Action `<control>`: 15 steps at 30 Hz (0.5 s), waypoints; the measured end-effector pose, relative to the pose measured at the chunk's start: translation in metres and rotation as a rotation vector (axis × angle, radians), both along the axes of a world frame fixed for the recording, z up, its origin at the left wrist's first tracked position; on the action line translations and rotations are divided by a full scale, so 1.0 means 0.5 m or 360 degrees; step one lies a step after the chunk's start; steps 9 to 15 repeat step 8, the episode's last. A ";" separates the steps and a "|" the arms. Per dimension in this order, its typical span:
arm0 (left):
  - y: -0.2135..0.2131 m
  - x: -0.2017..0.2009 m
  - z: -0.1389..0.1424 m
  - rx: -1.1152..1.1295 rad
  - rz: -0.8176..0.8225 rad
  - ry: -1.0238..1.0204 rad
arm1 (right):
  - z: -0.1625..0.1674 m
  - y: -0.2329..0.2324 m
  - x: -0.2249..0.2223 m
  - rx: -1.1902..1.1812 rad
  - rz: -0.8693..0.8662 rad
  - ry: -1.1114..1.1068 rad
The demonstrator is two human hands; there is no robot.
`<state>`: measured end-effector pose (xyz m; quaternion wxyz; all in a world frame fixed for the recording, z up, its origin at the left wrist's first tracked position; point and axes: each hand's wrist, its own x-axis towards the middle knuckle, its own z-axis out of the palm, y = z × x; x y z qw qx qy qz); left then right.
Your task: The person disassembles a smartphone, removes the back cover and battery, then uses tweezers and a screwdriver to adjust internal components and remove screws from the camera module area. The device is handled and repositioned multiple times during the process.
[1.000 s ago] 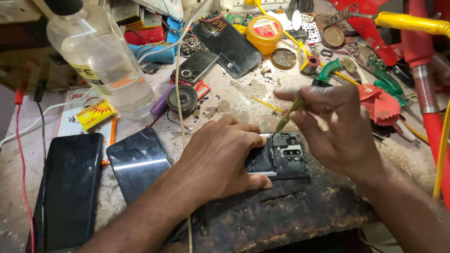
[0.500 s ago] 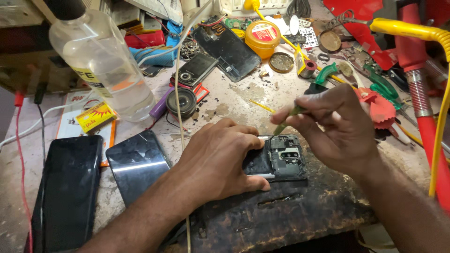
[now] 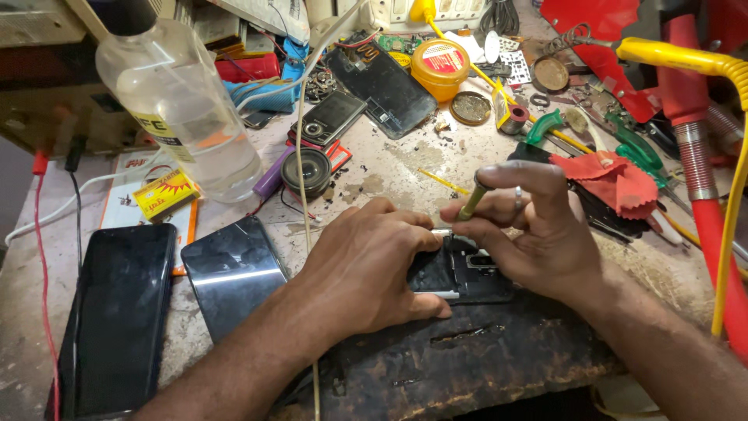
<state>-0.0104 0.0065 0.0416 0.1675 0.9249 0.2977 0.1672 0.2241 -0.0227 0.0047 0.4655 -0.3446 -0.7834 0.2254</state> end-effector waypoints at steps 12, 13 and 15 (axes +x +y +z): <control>0.009 -0.005 -0.005 0.0028 -0.0035 -0.0118 | 0.004 0.032 0.051 0.0051 -0.0273 0.0097; 0.009 -0.005 -0.005 0.0028 -0.0035 -0.0118 | 0.004 0.032 0.051 0.0051 -0.0273 0.0097; 0.009 -0.005 -0.005 0.0028 -0.0035 -0.0118 | 0.004 0.032 0.051 0.0051 -0.0273 0.0097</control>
